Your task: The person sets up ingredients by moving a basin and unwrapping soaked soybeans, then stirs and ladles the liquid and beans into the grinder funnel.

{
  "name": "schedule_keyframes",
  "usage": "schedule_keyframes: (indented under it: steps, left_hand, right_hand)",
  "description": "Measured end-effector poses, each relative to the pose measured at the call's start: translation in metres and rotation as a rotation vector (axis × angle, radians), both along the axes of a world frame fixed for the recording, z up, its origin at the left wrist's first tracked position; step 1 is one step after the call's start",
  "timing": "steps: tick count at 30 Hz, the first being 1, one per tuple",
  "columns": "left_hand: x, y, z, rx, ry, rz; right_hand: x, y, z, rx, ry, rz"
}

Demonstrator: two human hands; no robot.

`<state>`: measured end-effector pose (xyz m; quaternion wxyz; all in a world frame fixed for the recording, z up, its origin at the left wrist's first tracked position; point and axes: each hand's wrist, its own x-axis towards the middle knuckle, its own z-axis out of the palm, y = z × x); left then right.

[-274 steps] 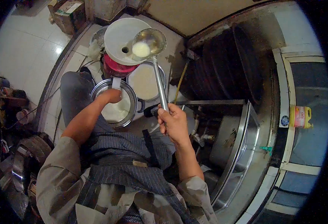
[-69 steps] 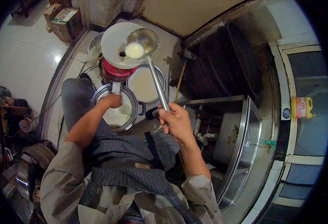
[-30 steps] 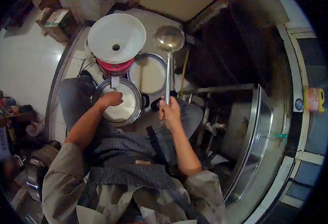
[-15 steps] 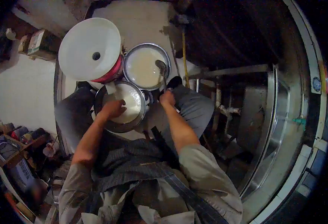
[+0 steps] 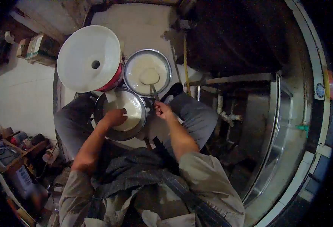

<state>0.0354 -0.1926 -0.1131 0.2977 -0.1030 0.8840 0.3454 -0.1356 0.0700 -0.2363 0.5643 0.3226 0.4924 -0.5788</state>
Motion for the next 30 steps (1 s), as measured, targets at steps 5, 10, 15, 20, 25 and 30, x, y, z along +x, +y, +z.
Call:
schedule_keyframes:
  steps: [5,10,15,20,25,30]
  left_hand:
    - [0.003,0.000,-0.003,0.031,0.023,-0.003]
    - [0.004,-0.004,-0.031,0.042,0.049,-0.033]
    - [0.003,-0.007,-0.031,-0.030,0.062,-0.019]
    - [0.005,-0.010,-0.022,-0.032,0.060,-0.016]
    - [0.003,-0.013,-0.039,-0.038,0.038,-0.031]
    - [0.004,-0.014,-0.051,-0.068,0.050,-0.098]
  right_hand:
    - [0.017,0.004,0.035,-0.111,-0.003,-0.025]
    - [0.032,0.003,0.082,-0.059,0.159,-0.026]
    - [0.038,0.008,0.143,-0.125,0.251,0.003]
    - [0.035,0.017,0.204,-0.131,0.358,0.069]
    - [0.038,0.012,0.298,-0.095,0.443,0.087]
    - [0.036,0.009,0.375,-0.105,0.502,0.152]
